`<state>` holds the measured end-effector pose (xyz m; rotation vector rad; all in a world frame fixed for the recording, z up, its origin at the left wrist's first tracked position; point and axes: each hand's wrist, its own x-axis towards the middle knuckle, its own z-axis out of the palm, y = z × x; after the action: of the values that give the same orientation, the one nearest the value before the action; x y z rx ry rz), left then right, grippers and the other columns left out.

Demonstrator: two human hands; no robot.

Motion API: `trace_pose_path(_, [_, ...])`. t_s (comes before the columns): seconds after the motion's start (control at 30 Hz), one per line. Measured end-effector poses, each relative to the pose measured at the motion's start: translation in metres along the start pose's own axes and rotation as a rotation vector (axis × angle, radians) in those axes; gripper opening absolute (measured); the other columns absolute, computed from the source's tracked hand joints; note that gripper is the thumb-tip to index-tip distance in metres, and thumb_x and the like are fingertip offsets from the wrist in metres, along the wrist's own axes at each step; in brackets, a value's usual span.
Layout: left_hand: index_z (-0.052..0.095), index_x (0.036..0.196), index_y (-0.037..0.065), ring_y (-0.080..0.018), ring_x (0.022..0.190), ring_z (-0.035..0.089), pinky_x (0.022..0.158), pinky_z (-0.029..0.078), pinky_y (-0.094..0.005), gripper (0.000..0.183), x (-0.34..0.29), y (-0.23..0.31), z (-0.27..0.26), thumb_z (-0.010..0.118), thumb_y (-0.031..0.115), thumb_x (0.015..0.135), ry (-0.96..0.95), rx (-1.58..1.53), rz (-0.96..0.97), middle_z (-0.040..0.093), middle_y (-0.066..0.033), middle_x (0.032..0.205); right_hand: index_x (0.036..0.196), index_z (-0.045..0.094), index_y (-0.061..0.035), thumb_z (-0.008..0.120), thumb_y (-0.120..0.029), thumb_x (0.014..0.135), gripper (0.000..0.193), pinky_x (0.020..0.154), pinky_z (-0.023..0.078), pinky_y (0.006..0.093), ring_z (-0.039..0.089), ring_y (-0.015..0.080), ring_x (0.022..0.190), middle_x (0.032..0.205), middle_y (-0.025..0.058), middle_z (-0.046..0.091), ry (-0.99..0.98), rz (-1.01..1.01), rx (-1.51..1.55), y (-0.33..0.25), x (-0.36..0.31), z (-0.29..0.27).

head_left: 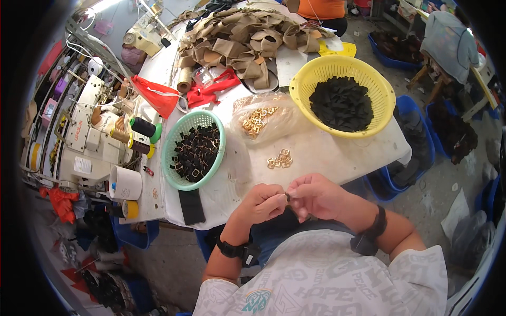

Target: Manually assembling small gold metal buckles onto black material strips for shoe production.

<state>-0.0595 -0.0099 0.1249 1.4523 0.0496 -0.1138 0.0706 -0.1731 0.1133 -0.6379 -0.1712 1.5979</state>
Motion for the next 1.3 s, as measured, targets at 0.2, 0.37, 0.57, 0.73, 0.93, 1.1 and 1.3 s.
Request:
trace_pose_path(0.2, [0.053, 0.080, 0.001, -0.0054, 0.047, 0.039, 0.041, 0.030, -0.0208, 0.026, -0.008, -0.010, 0.003, 0.046, 0.017, 0.100, 0.083, -0.187, 0.044, 0.047, 0.0010, 0.060, 0.101, 0.056, 0.0009, 0.060, -0.008, 0.091, 0.014, 0.059, 0.054, 0.0270, 0.062, 0.0127, 0.065, 0.082, 0.0071, 0.063, 0.026, -0.271, -0.319, 0.002, -0.008, 0.017])
trace_pose_path(0.37, [0.053, 0.085, 0.002, -0.0056, 0.049, 0.040, 0.043, 0.032, -0.0203, 0.024, -0.009, -0.007, 0.010, 0.044, 0.017, 0.101, 0.124, -0.046, 0.112, 0.046, 0.0020, 0.061, 0.104, 0.056, 0.0016, 0.061, -0.006, 0.091, 0.016, 0.060, 0.053, 0.0228, 0.061, 0.0098, 0.069, 0.087, 0.0066, 0.064, 0.057, -0.420, -0.443, 0.011, -0.009, 0.020])
trace_pose_path(0.57, [0.055, 0.086, 0.001, -0.0069, 0.051, 0.043, 0.046, 0.035, -0.0223, 0.022, -0.010, 0.002, 0.017, 0.043, 0.013, 0.100, 0.167, 0.260, 0.232, 0.049, 0.0007, 0.064, 0.102, 0.058, 0.0025, 0.060, -0.005, 0.091, 0.014, 0.061, 0.052, 0.0218, 0.062, 0.0092, 0.072, 0.088, 0.0070, 0.065, 0.051, -0.412, -0.405, 0.009, -0.013, 0.018])
trace_pose_path(0.73, [0.055, 0.084, -0.001, -0.0105, 0.047, 0.042, 0.043, 0.034, -0.0264, 0.019, -0.005, 0.016, 0.027, 0.042, 0.005, 0.097, 0.199, 0.506, 0.443, 0.047, -0.0023, 0.060, 0.096, 0.062, 0.0029, 0.060, 0.000, 0.090, 0.008, 0.063, 0.052, 0.0234, 0.063, 0.0119, 0.069, 0.085, 0.0079, 0.065, 0.085, -0.442, -0.424, 0.007, -0.017, 0.027])
trace_pose_path(0.93, [0.058, 0.085, -0.001, -0.0283, 0.056, 0.055, 0.052, 0.044, -0.0340, 0.005, -0.012, 0.018, 0.026, 0.053, 0.000, 0.086, 0.199, 0.565, 0.325, 0.057, -0.0122, 0.069, 0.101, 0.061, 0.0039, 0.054, -0.002, 0.093, 0.013, 0.068, 0.053, 0.0219, 0.062, 0.0090, 0.079, 0.089, 0.0073, 0.065, -0.009, -0.512, -0.616, 0.005, -0.022, 0.021])
trace_pose_path(1.1, [0.055, 0.081, 0.000, -0.0296, 0.054, 0.052, 0.050, 0.041, -0.0357, 0.005, -0.012, 0.020, 0.027, 0.054, -0.002, 0.085, 0.219, 0.641, 0.365, 0.053, -0.0122, 0.065, 0.097, 0.062, 0.0043, 0.055, 0.001, 0.092, 0.009, 0.068, 0.053, 0.0235, 0.063, 0.0119, 0.076, 0.090, 0.0087, 0.066, 0.012, -0.486, -0.564, 0.003, -0.024, 0.026])
trace_pose_path(1.3, [0.054, 0.079, 0.000, -0.0305, 0.053, 0.051, 0.049, 0.041, -0.0368, 0.005, -0.011, 0.021, 0.029, 0.054, -0.002, 0.083, 0.203, 0.703, 0.438, 0.051, -0.0123, 0.064, 0.093, 0.063, 0.0048, 0.058, 0.001, 0.090, 0.007, 0.066, 0.055, 0.0258, 0.066, 0.0149, 0.072, 0.085, 0.0112, 0.067, 0.022, -0.394, -0.484, -0.001, -0.025, 0.025])
